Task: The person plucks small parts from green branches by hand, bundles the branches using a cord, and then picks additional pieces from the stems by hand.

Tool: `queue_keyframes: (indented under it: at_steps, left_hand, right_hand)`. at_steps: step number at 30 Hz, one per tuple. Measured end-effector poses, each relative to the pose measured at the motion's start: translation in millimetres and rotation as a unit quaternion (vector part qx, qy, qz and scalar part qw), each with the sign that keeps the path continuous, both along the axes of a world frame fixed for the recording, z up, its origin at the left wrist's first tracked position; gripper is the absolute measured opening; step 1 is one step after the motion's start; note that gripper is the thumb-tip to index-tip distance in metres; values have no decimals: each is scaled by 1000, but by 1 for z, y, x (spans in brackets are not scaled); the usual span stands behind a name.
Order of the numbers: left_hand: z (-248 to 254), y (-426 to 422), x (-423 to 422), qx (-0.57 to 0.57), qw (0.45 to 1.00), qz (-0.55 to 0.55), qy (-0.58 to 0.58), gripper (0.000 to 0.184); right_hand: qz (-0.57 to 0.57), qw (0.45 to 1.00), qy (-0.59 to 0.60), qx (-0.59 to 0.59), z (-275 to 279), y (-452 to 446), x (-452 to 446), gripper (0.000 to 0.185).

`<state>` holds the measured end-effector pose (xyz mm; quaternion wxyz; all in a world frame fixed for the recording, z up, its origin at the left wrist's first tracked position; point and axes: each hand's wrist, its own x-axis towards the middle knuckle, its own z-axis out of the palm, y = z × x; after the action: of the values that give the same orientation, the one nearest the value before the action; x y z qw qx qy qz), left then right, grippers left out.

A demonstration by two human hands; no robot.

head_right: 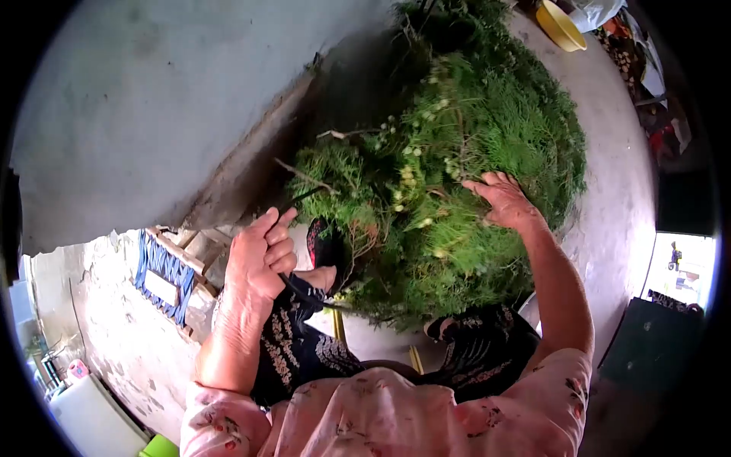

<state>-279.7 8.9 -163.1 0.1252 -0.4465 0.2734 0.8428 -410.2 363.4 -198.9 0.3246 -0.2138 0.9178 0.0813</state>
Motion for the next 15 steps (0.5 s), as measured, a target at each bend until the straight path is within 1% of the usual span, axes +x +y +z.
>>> queue_keyframes:
  at_steps: [2, 3, 4, 6, 7, 8, 10, 11, 12, 13, 14, 15]
  left_hand:
    - [8, 5, -2, 7, 1000, 14, -21, 22]
    - [5, 7, -1, -11, 1000, -9, -25, 22]
    - [0, 9, 1, -31, 999, -31, -26, 21]
    - [-6, 16, 8, -8, 1000, -27, -3, 23]
    - [-6, 19, 8, -18, 999, -31, 0, 27]
    - [-5, 22, 8, -28, 999, -35, 2, 30]
    - [0, 29, 6, -46, 997, -62, -11, 26]
    - [1, 31, 6, -57, 996, -73, -16, 25]
    - [3, 34, 6, -67, 994, -84, -22, 24]
    - [4, 36, 6, -83, 992, -90, -23, 22]
    - [4, 39, 7, -58, 996, -60, -19, 21]
    - [5, 39, 5, -59, 996, -59, -24, 21]
  right_hand:
    - [8, 991, -66, -120, -12, 0, 3, 75]
    - [-12, 983, -129, -131, -11, -17, 3, 66]
    - [12, 982, -135, -130, -2, -37, 4, 51]
    - [8, 995, -59, -75, -25, -66, 8, 40]
    - [67, 989, 66, -114, -27, -92, 9, 34]
    - [124, 962, 189, -151, -29, -125, 11, 28]
    - [103, 950, 114, -271, -19, -202, 3, 17]
    - [155, 946, 82, -273, -28, -232, -6, 12]
    - [210, 929, 29, -302, -56, -257, -18, 15]
    - [216, 884, 36, -412, -97, -273, -22, 25]
    - [296, 923, 35, -244, -99, -299, -30, 47]
    - [329, 924, 89, -172, -118, -307, -34, 54]
